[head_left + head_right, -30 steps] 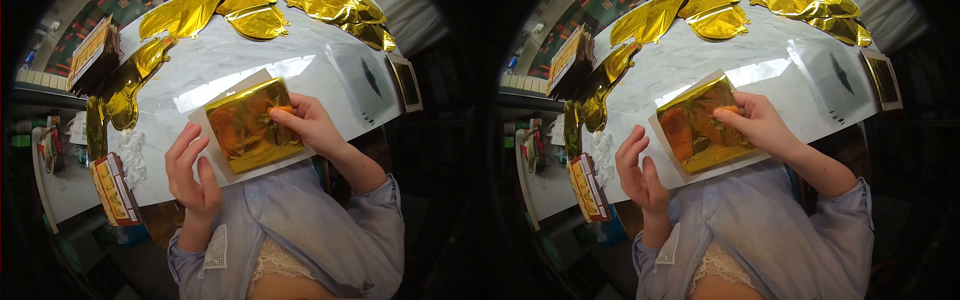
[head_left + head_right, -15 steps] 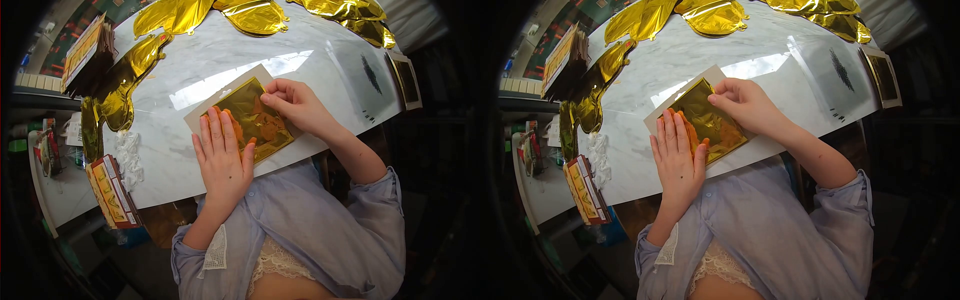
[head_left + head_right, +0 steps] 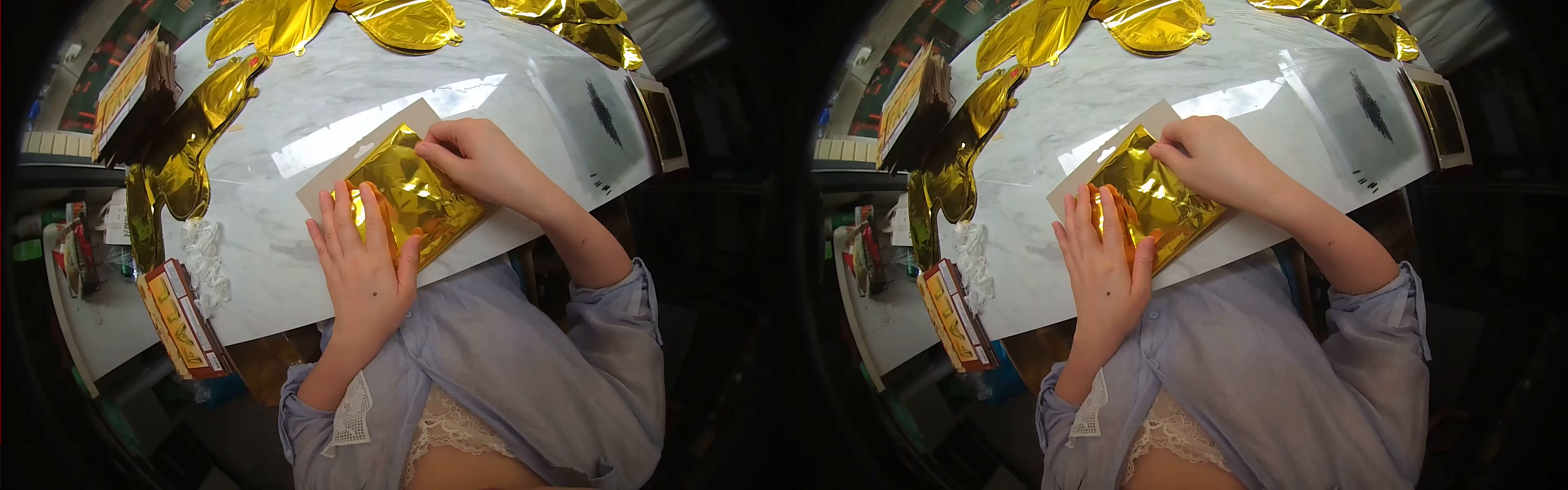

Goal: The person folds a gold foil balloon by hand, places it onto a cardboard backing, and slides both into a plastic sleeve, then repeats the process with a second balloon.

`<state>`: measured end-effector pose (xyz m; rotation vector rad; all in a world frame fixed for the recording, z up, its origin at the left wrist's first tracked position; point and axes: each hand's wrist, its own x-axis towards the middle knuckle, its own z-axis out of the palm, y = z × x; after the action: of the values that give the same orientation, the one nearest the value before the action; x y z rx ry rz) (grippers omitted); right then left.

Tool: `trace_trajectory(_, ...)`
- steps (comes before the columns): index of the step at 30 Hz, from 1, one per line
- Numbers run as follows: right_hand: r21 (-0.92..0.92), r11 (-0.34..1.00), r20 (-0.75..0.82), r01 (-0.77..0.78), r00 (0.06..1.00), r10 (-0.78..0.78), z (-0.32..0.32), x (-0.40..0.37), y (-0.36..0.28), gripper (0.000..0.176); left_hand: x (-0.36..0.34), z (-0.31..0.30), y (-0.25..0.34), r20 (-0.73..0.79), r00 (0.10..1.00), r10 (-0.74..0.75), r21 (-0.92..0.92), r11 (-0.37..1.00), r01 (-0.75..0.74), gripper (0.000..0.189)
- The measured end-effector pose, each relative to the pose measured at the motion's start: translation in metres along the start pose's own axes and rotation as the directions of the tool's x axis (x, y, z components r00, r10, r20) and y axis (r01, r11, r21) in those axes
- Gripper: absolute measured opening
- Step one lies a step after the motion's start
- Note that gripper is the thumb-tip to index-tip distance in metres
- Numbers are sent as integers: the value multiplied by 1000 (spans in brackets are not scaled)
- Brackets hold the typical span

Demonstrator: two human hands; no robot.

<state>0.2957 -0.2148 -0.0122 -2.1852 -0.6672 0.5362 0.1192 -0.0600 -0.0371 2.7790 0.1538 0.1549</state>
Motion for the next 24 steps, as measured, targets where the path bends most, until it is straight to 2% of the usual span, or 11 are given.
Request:
trace_trajectory(4, -142, 990, -17, -4, 1000, 2, 0, -3, -10, 34, -1, 13, 0, -27, 1000, -9, 5, 1000, 9, 83)
trace_trajectory(6, -308, 951, -34, -2, 999, -9, 0, -5, -11, 34, 0, 13, 0, -5, 1000, -16, 29, 999, 16, 83)
trace_trajectory(10, -360, 933, -35, -8, 999, -5, 0, -6, -10, 34, 1, 13, 3, 12, 1000, -27, 50, 998, 27, 83)
trace_trajectory(13, -468, 884, -32, -8, 999, -8, 0, -11, -10, 33, 2, 14, 3, 11, 1000, -21, 73, 997, 20, 83)
trace_trajectory(16, -548, 836, -115, 15, 989, -93, 2, -14, -10, 38, 2, 14, 4, 15, 1000, -25, 84, 996, 24, 82)
trace_trajectory(17, -626, 747, -87, 223, 932, -351, 6, -12, -5, 45, 2, 14, 4, 12, 1000, -24, 87, 996, 23, 82)
trace_trajectory(18, -690, 602, -36, 401, 812, -582, 10, -11, 0, 55, 2, 14, 4, 9, 1000, -23, 91, 996, 22, 82)
trace_trajectory(19, -689, 604, -36, 401, 813, -581, 14, -11, 4, 55, 2, 14, 3, 11, 1000, -23, 92, 996, 22, 82)
trace_trajectory(21, -573, 610, 147, 547, 801, -580, 21, -12, 11, 68, 2, 15, 3, 4, 1000, -18, 93, 996, 18, 81)
trace_trajectory(22, -572, 639, 171, 515, 836, -521, 23, -12, 16, 72, 2, 15, 3, 4, 1000, -19, 93, 995, 19, 81)
trace_trajectory(24, -571, 638, 177, 517, 836, -519, 24, -10, 25, 73, 2, 15, 3, -8, 1000, -13, 87, 996, 14, 81)
